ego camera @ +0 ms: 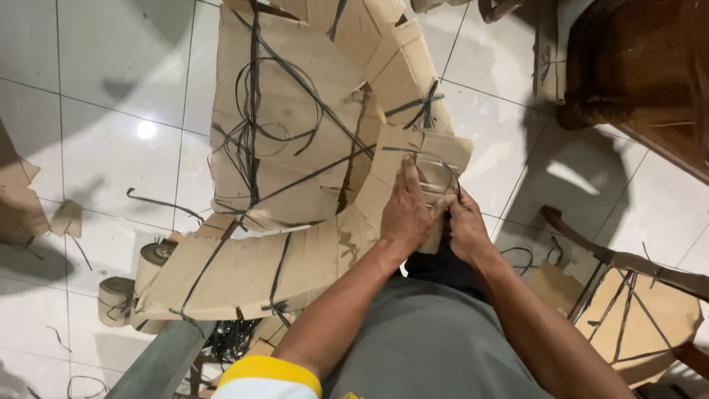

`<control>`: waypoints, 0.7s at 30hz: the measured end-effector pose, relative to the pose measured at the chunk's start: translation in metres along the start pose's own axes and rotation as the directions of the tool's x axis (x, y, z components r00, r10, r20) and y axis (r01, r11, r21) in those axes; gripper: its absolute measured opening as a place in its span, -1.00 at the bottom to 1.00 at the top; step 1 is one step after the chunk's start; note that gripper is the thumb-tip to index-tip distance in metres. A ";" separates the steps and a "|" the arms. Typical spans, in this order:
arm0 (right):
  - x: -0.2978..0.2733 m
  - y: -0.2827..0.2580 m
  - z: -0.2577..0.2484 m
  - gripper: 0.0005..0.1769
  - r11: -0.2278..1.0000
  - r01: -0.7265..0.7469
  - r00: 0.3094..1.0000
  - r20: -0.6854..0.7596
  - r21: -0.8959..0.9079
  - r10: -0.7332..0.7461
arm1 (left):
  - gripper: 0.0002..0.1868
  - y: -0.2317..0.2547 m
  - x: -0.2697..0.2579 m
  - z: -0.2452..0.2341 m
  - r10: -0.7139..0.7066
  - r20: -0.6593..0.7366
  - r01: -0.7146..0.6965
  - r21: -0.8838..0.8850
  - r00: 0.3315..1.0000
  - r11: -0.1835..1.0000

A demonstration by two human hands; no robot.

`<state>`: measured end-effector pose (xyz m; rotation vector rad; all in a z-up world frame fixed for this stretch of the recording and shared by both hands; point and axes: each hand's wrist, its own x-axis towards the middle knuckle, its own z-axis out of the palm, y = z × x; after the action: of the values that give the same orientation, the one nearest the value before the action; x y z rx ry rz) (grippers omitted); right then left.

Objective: Wrapping a curved wooden furniture piece with cardboard and securing it with plastic straps

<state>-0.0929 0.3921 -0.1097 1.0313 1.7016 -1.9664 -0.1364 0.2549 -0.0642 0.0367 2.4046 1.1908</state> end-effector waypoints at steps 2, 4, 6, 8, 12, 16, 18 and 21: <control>0.032 0.050 -0.025 -0.66 0.986 -0.132 0.991 -0.003 0.101 0.133 | 0.04 0.002 0.002 -0.006 -0.040 0.010 0.041 -0.085 0.999 0.996; 0.013 0.003 0.001 -0.71 0.980 -0.191 0.981 -0.027 0.061 0.193 | 0.02 0.003 0.008 -0.015 -0.096 0.080 0.103 -0.086 0.992 0.991; -0.001 -0.023 0.010 -0.75 0.963 -0.268 0.961 -0.061 0.023 0.269 | 0.00 0.003 0.007 -0.017 -0.165 0.163 0.180 -0.083 0.973 0.980; 0.004 -0.035 0.004 -0.85 0.964 -0.064 0.995 -0.089 -0.258 0.042 | 0.00 0.003 0.013 -0.015 -0.210 0.162 0.220 -0.043 0.964 0.975; 0.017 -0.066 0.006 -0.76 0.676 0.000 0.965 -0.178 -0.737 -0.194 | 0.02 0.001 0.016 0.002 -0.219 0.155 0.225 -0.025 0.963 0.974; 0.001 -0.120 0.068 0.06 0.225 -0.091 0.996 -0.094 -0.970 -0.005 | -0.05 -0.049 0.031 0.075 -0.237 0.108 0.237 0.018 0.965 0.971; 0.006 -0.121 0.075 0.09 0.189 -0.028 0.998 -0.037 -0.982 -0.043 | -0.09 -0.045 0.032 0.074 -0.229 0.082 0.230 -0.003 0.970 0.973; 0.021 -0.103 0.067 -0.11 0.211 -0.091 0.996 -0.088 -0.973 0.022 | -0.09 0.010 0.004 0.002 -0.300 0.083 0.306 -0.087 0.950 0.948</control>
<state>-0.1961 0.3556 -0.0513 0.5535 2.2888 -0.3760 -0.1408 0.2638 -0.0590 -0.3081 2.1893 1.1407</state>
